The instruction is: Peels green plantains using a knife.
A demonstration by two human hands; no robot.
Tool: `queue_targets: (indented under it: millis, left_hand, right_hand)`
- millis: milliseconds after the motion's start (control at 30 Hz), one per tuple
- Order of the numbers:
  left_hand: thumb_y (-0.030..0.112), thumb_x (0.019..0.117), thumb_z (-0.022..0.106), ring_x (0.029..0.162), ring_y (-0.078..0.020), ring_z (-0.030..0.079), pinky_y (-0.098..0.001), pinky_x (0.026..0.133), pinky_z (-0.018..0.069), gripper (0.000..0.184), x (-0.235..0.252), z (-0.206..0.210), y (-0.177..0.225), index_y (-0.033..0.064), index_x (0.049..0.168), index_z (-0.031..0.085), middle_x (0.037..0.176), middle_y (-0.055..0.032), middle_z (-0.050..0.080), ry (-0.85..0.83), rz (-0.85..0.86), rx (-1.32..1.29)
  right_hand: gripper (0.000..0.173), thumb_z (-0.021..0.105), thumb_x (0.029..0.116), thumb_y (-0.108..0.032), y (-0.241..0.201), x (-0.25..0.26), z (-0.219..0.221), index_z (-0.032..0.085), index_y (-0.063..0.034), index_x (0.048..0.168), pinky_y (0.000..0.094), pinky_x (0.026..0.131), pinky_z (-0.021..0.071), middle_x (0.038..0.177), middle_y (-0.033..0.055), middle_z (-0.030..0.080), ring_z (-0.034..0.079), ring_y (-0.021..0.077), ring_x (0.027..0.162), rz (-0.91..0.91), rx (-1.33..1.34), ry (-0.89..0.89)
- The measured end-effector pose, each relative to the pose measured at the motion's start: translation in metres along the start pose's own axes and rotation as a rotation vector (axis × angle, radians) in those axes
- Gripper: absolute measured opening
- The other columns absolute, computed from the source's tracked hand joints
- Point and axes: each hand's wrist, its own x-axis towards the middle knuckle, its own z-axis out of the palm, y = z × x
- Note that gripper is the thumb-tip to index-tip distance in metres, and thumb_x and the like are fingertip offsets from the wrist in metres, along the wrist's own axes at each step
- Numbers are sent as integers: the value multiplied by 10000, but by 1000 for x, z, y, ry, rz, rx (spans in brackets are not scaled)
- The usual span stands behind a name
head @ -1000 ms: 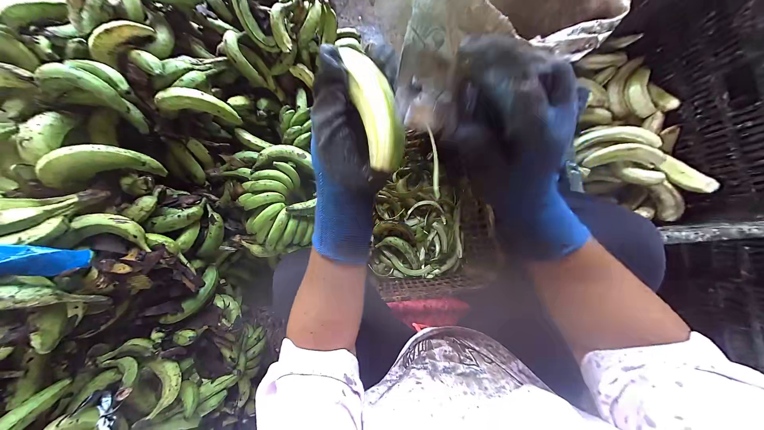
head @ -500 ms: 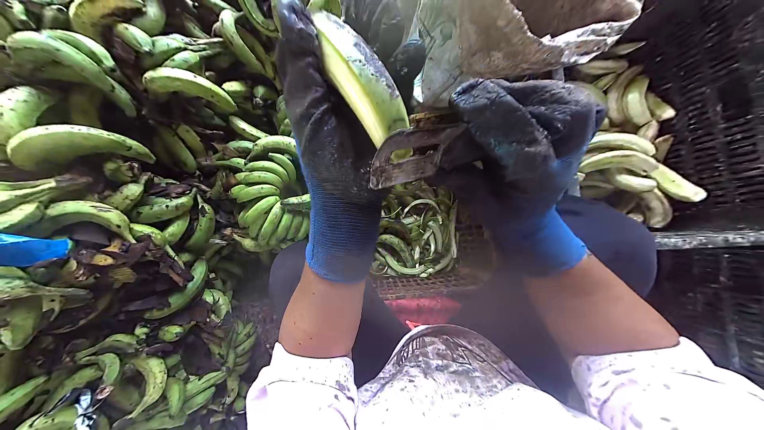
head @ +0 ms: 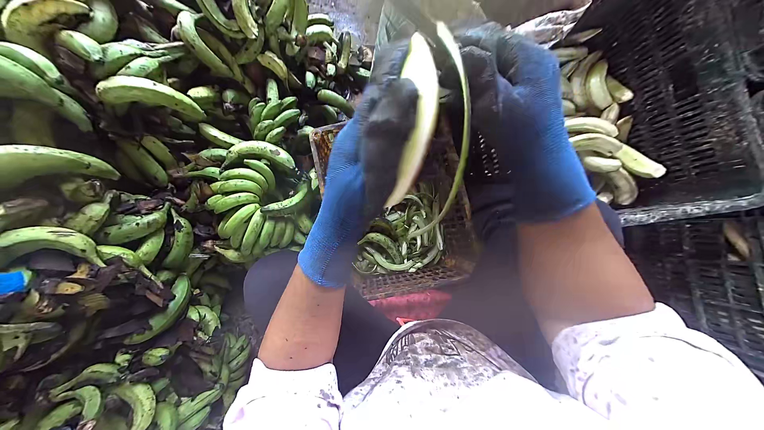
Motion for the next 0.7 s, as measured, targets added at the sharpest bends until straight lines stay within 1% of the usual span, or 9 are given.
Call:
queue_targets:
  millis: [133, 167, 267, 333, 400, 500, 600, 633, 700]
  left_hand:
    - [485, 1098, 110, 786, -182, 676, -342, 655, 609, 604, 51, -20, -10, 60, 1198, 528, 968, -105, 659, 145, 71, -574]
    - [538, 1076, 78, 852, -187, 647, -355, 757, 580, 680, 52, -28, -10, 47, 1188, 535, 988, -113, 633, 132, 42, -730]
    - [382, 1123, 223, 750, -82, 625, -226, 630, 550, 451, 21, -17, 0, 116, 1276, 554, 960, -47, 648, 217, 39, -594]
    - [155, 1081, 388, 821, -47, 621, -198, 672, 547, 324, 5, -1, -1, 155, 1395, 468, 1068, -9, 632, 205, 118, -349]
    - [167, 1095, 390, 843, -46, 604, -209, 681, 545, 319, 1, 8, -8, 145, 1401, 475, 1087, -2, 611, 196, 169, -156]
    - [296, 1109, 281, 761, -83, 625, -251, 623, 555, 334, 4, 5, -10, 179, 1259, 556, 981, -14, 641, 159, 66, -363]
    - [283, 1101, 196, 660, -135, 654, -279, 553, 563, 391, 32, -15, -11, 128, 1046, 551, 826, -64, 670, 192, 7, -588]
    - [219, 1097, 193, 738, -148, 685, -308, 649, 599, 356, 39, -24, -14, 107, 1040, 526, 848, -64, 675, 210, 41, -577]
    - [227, 1114, 211, 702, -149, 680, -305, 623, 600, 361, 40, -28, -10, 73, 1052, 532, 805, -71, 655, 346, -28, -515]
  right_hand:
    - [552, 485, 1028, -556, -5, -29, 10, 683, -104, 1273, 564, 959, 490, 1225, 220, 665, 635, 361, 1143, -331, -131, 189]
    - [492, 585, 988, -527, -10, -39, 13, 678, -157, 1299, 576, 1010, 429, 1251, 195, 657, 609, 352, 1171, -462, -118, 216]
    - [440, 699, 927, -494, -26, -48, 22, 696, -272, 1307, 526, 1062, 341, 1254, 87, 680, 588, 260, 1189, -607, -71, 248]
    - [445, 675, 944, -514, -31, -39, 30, 719, -195, 1251, 529, 977, 415, 1195, 139, 680, 617, 269, 1134, -444, 59, 214]
    - [473, 656, 971, -457, -26, -24, 39, 700, -74, 1245, 433, 975, 508, 1231, 154, 644, 620, 224, 1139, -184, 323, 179]
    - [354, 598, 1027, -284, -14, -11, 33, 645, -53, 1291, 298, 978, 568, 1279, 31, 668, 651, 88, 1145, 124, 652, 95]
    - [479, 587, 1007, -456, 0, -28, 10, 680, -72, 1279, 416, 1078, 472, 1368, 112, 627, 582, 199, 1262, -197, 386, -73]
    - [524, 572, 994, -546, -2, -35, 2, 689, -130, 1290, 476, 1060, 450, 1338, 132, 644, 586, 241, 1247, -350, 242, -119]
    - [503, 597, 964, -589, -11, -46, -1, 667, -275, 1350, 543, 1002, 387, 1275, 112, 679, 608, 259, 1169, -498, 72, -156]
